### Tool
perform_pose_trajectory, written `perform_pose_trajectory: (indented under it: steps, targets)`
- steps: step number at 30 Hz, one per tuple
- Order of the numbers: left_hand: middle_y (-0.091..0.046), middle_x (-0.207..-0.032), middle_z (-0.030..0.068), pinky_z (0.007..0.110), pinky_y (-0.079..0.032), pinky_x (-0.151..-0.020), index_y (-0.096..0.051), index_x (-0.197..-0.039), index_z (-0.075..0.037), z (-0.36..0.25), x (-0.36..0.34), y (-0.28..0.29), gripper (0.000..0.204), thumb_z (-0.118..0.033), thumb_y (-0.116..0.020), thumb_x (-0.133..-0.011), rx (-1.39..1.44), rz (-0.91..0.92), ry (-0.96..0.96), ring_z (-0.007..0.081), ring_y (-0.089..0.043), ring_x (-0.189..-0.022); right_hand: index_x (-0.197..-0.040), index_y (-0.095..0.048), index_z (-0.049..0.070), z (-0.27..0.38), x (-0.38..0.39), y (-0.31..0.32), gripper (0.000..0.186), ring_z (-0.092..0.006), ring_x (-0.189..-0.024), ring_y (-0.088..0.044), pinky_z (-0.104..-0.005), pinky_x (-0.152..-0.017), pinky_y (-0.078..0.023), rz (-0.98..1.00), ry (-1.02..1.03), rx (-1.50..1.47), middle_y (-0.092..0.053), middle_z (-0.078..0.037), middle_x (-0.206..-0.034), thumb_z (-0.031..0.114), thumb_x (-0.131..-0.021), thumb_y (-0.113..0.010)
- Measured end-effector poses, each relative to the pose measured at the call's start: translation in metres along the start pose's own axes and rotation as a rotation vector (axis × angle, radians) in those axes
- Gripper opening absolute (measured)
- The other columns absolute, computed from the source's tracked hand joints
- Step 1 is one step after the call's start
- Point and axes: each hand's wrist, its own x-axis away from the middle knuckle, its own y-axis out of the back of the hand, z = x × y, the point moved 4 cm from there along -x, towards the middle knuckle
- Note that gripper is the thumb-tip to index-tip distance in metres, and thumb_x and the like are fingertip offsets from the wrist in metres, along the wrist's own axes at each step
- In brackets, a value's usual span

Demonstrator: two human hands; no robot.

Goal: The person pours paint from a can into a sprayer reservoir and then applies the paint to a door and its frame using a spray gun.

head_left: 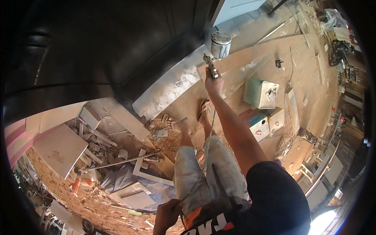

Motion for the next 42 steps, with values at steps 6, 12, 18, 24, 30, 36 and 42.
perform_pose_trajectory:
  steps: [6, 12, 18, 24, 30, 36, 42]
  targets:
    - [-0.069, -0.074, 0.0171, 0.038, -0.053, -0.064, -0.071, -0.097, -0.002, -0.012, 0.052, 0.027, 0.026, -0.027, -0.067, -0.093, -0.04, -0.083, -0.113, 0.0317, -0.071, -0.069, -0.097, -0.067, 0.01, 0.1, 0.012, 0.068, 0.035, -0.0462, -0.086, -0.066, -0.0523, -0.07, -0.049, -0.075, 0.036, -0.088, -0.069, -0.022, -0.084, 0.044, -0.09, -0.068]
    - [-0.068, -0.074, 0.0172, 0.036, -0.051, -0.061, -0.071, -0.098, -0.001, -0.028, 0.12, 0.059, 0.023, -0.023, -0.067, -0.092, -0.087, -0.237, -0.304, 0.0288, -0.068, -0.065, -0.1, -0.065, 0.01, 0.22, 0.043, 0.17, 0.037, -0.0469, -0.089, -0.065, -0.0519, -0.072, -0.048, -0.132, 0.145, -0.193, -0.069, -0.023, -0.084, 0.046, -0.091, -0.067]
    - [-0.06, -0.064, 0.0111, 0.031, -0.043, -0.054, -0.07, -0.095, -0.001, -0.039, 0.188, 0.097, 0.019, -0.019, -0.067, -0.092, -0.079, -0.346, -0.471, 0.0151, -0.051, -0.055, -0.092, -0.062, 0.004, 0.345, 0.065, 0.289, 0.038, -0.048, -0.083, -0.063, -0.0515, -0.069, -0.047, -0.237, 0.352, -0.31, -0.067, -0.024, -0.079, 0.042, -0.091, -0.068]
    - [-0.071, -0.087, 0.0145, 0.034, -0.051, -0.072, -0.071, -0.103, -0.002, -0.061, 0.266, 0.125, 0.023, -0.021, -0.061, -0.095, -0.289, -0.55, -0.693, 0.0209, -0.07, -0.084, -0.089, -0.061, 0.002, 0.46, 0.092, 0.394, 0.042, -0.0493, -0.083, -0.062, -0.0527, -0.069, -0.047, -0.294, 0.54, -0.379, -0.067, -0.024, -0.079, 0.043, -0.091, -0.068]
    - [-0.069, -0.081, 0.0115, 0.033, -0.048, -0.065, -0.071, -0.101, -0.003, -0.081, 0.342, 0.134, 0.016, -0.014, -0.061, -0.094, -0.107, -0.569, -0.724, 0.0172, -0.061, -0.07, -0.097, -0.067, 0.003, 0.553, 0.107, 0.498, 0.041, -0.0469, -0.084, -0.064, -0.0493, -0.07, -0.049, -0.384, 0.698, -0.391, -0.068, -0.024, -0.083, 0.043, -0.092, -0.067]
    - [-0.065, -0.075, 0.0064, 0.03, -0.046, -0.063, -0.071, -0.099, -0.003, -0.106, 0.389, 0.135, 0.014, -0.011, -0.061, -0.094, -0.163, -0.688, -1.086, 0.0139, -0.058, -0.067, -0.104, -0.071, 0.004, 0.651, 0.116, 0.591, 0.045, -0.0449, -0.087, -0.066, -0.0475, -0.073, -0.051, -0.47, 0.86, -0.407, -0.069, -0.024, -0.087, 0.048, -0.091, -0.067]
    - [-0.063, -0.071, 0.0046, 0.027, -0.044, -0.057, -0.069, -0.097, 0.001, -0.136, 0.422, 0.135, 0.017, -0.012, -0.059, -0.096, -0.135, -0.731, -1.183, 0.0112, -0.055, -0.062, -0.104, -0.071, 0.0, 0.739, 0.111, 0.663, 0.057, -0.0429, -0.085, -0.068, -0.0469, -0.074, -0.051, -0.529, 0.932, -0.459, -0.07, -0.025, -0.085, 0.054, -0.088, -0.068]
